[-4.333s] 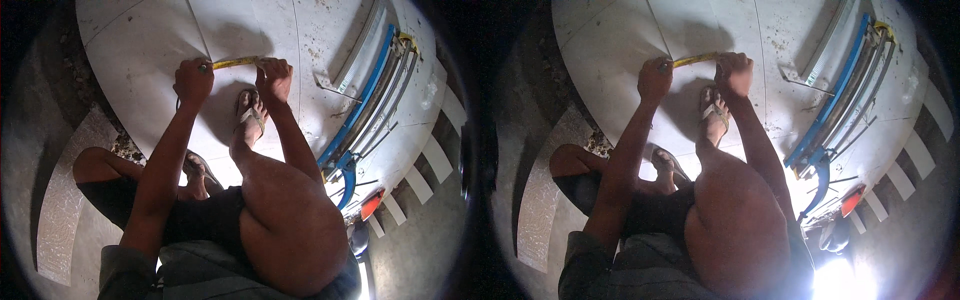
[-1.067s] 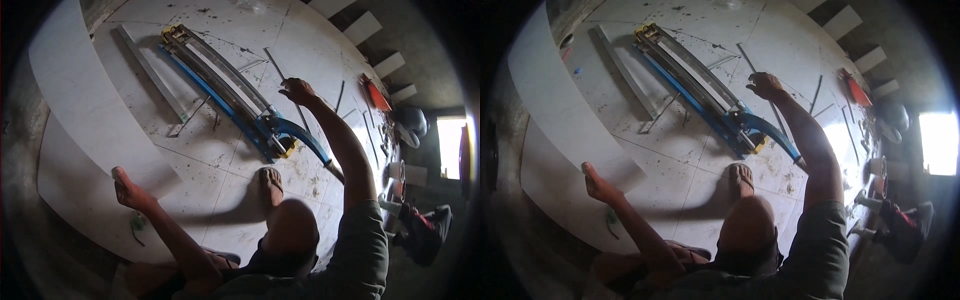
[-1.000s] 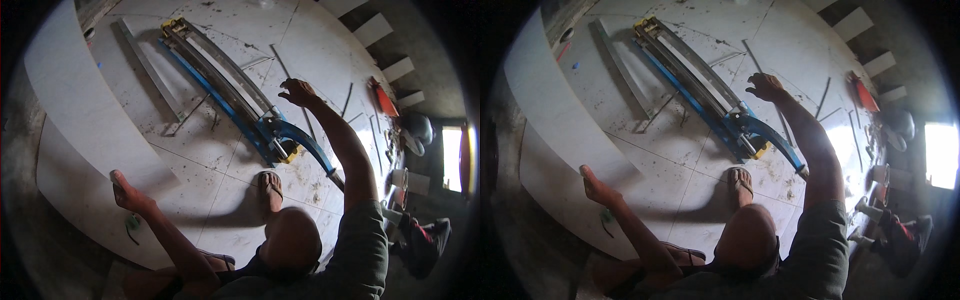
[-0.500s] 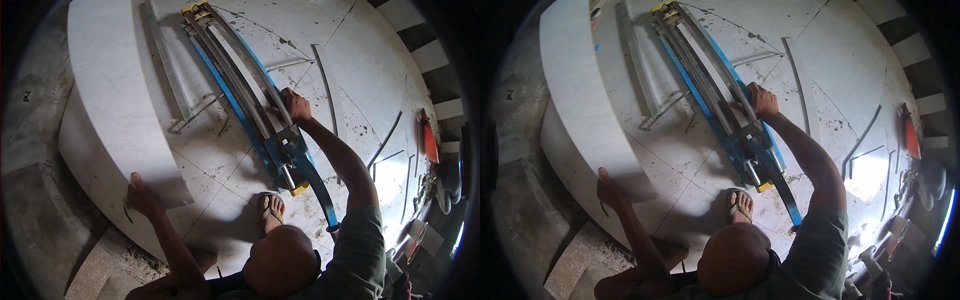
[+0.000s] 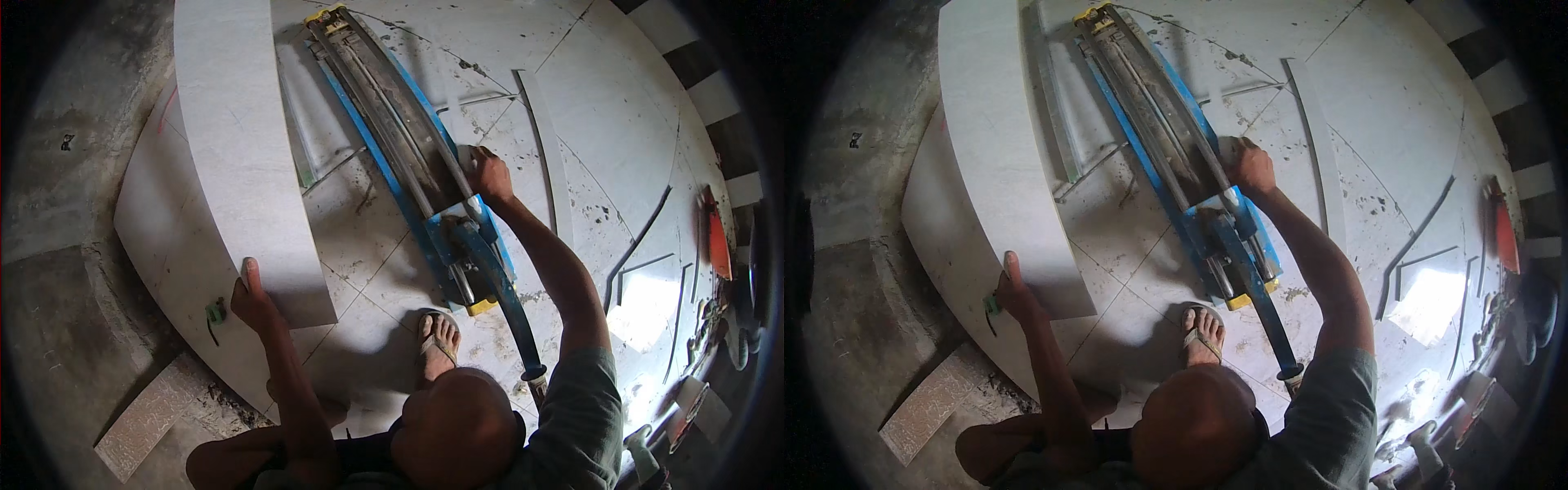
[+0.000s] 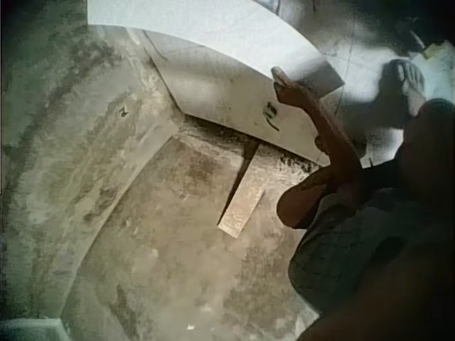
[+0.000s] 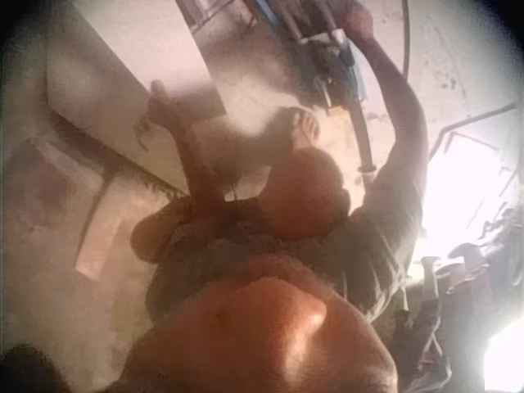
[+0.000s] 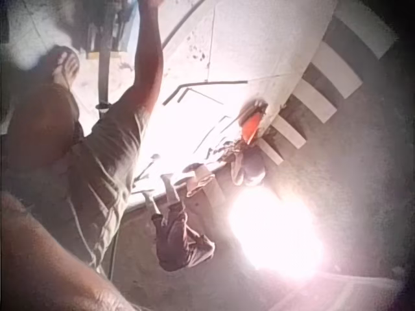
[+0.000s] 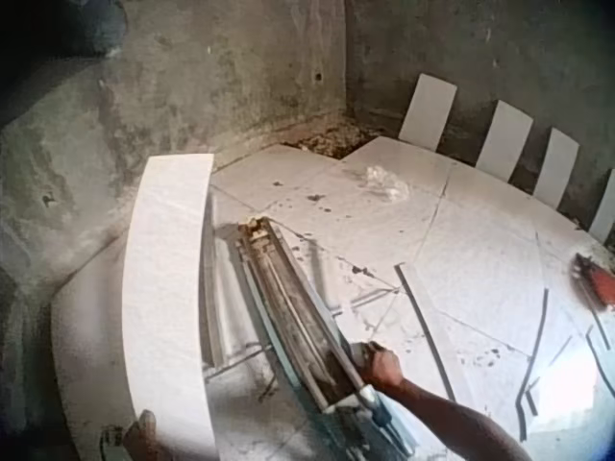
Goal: The person measures a tile piece with a tape measure, cuts it using a manual tile cutter, and fits the cut tile onto the floor.
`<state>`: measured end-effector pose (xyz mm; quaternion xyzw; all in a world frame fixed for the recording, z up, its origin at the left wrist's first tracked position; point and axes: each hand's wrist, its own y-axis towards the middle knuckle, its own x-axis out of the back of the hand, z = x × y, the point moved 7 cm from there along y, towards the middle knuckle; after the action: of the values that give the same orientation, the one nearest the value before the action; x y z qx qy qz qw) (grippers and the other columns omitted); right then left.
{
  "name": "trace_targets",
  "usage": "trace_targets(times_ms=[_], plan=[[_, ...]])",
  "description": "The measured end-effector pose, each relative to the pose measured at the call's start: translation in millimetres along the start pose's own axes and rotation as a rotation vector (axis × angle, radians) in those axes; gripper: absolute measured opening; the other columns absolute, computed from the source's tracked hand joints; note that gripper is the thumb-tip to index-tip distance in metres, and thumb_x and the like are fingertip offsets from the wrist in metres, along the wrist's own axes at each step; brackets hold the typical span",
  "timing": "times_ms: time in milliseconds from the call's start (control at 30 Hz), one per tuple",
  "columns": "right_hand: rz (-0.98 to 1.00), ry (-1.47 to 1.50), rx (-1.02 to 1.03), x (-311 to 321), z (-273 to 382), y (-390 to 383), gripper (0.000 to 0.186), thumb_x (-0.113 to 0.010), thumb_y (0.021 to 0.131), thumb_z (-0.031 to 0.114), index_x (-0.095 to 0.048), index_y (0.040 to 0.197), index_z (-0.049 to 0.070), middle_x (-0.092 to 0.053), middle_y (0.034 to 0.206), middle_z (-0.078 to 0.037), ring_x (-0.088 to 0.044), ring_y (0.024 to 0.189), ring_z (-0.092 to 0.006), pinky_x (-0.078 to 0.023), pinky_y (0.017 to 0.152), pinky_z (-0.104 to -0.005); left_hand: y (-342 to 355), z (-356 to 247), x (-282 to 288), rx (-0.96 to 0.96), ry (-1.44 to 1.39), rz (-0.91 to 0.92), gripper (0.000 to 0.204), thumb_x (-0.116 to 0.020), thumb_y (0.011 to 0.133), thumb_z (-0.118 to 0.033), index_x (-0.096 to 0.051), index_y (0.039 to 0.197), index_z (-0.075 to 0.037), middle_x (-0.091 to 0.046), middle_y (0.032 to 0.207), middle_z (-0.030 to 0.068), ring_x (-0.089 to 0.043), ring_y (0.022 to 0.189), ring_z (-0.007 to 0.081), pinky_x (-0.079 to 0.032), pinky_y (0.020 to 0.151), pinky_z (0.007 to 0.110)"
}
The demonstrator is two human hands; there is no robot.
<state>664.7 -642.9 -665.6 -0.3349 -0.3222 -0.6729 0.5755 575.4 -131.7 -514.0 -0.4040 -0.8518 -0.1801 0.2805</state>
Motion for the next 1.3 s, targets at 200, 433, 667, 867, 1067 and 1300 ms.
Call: trace_targets(times_ms=[200,433,667,867,1067,1300], plan=[[-0.186,0.155,-0.283,12.8,-25.6,-16.5,0.033,-0.071,0.088,0.027,-0.067,0.109,0.002,-0.07,0.105,-0.023,-0.067,0.1,-0.0439,-0.053,0.088,-0.0512,-3.8,1.5,-1.0,0.053,-0.137,0.006,0.055,-0.064,0.101,-0.042,-0.072,0.103,0.012,-0.073,0.09,0.0177,-0.067,0.078,0.0241,-0.053,0.071,0.039],[-0.614,-0.006,-0.294,86.0,-128.3,-8.0,0.028,-0.068,0.092,0.031,-0.064,0.097,0.003,-0.069,0.096,-0.023,-0.066,0.091,-0.0459,-0.051,0.08,-0.0539,-0.4,6.4,-20.5,0.091,-0.309,0.081,0.05,-0.065,0.102,-0.037,-0.073,0.104,0.012,-0.073,0.093,0.0162,-0.065,0.08,0.0211,-0.054,0.074,0.038],[-0.305,-0.215,-0.354,135.8,-182.3,-46.9,0.037,-0.067,0.088,0.028,-0.07,0.119,0.009,-0.072,0.107,-0.022,-0.069,0.102,-0.0428,-0.054,0.087,-0.0499,-0.8,10.4,-24.2,0.177,-0.321,0.067,0.043,-0.07,0.099,-0.033,-0.074,0.101,0.01,-0.073,0.091,0.0123,-0.064,0.08,0.018,-0.053,0.074,0.035],[-0.194,-0.405,-0.326,148.4,-190.4,-105.4,0.045,-0.074,0.09,0.033,-0.066,0.129,0.012,-0.068,0.114,-0.015,-0.07,0.098,-0.0383,-0.056,0.082,-0.0499,6.6,11.1,-34.9,0.005,-0.367,0.05,0.035,-0.074,0.098,-0.028,-0.074,0.096,0.007,-0.073,0.088,0.0089,-0.063,0.08,0.0145,-0.053,0.075,0.033],[-0.472,-0.502,-0.031,198.2,-123.6,-78.2,0.049,-0.078,0.088,0.034,-0.066,0.132,0.015,-0.059,0.135,-0.013,-0.062,0.119,-0.0364,-0.053,0.096,-0.0479,4.8,2.5,-52.0,-0.027,-0.473,0.133,0.028,-0.078,0.095,-0.021,-0.074,0.09,0.006,-0.072,0.083,0.0058,-0.06,0.075,0.0092,-0.05,0.069,0.029],[-0.687,-0.562,0.696,271.0,203.6,-13.1,0.07,-0.087,0.08,0.035,-0.06,0.142,0.018,-0.057,0.143,-0.013,-0.052,0.136,-0.0308,-0.041,0.114,-0.0477,35.5,-86.5,-12.2,-0.351,-0.128,0.059,0.036,-0.086,0.088,-0.022,-0.067,0.068,0.001,-0.068,0.065,0.0028,-0.049,0.062,0.005,-0.043,0.056,0.029]])
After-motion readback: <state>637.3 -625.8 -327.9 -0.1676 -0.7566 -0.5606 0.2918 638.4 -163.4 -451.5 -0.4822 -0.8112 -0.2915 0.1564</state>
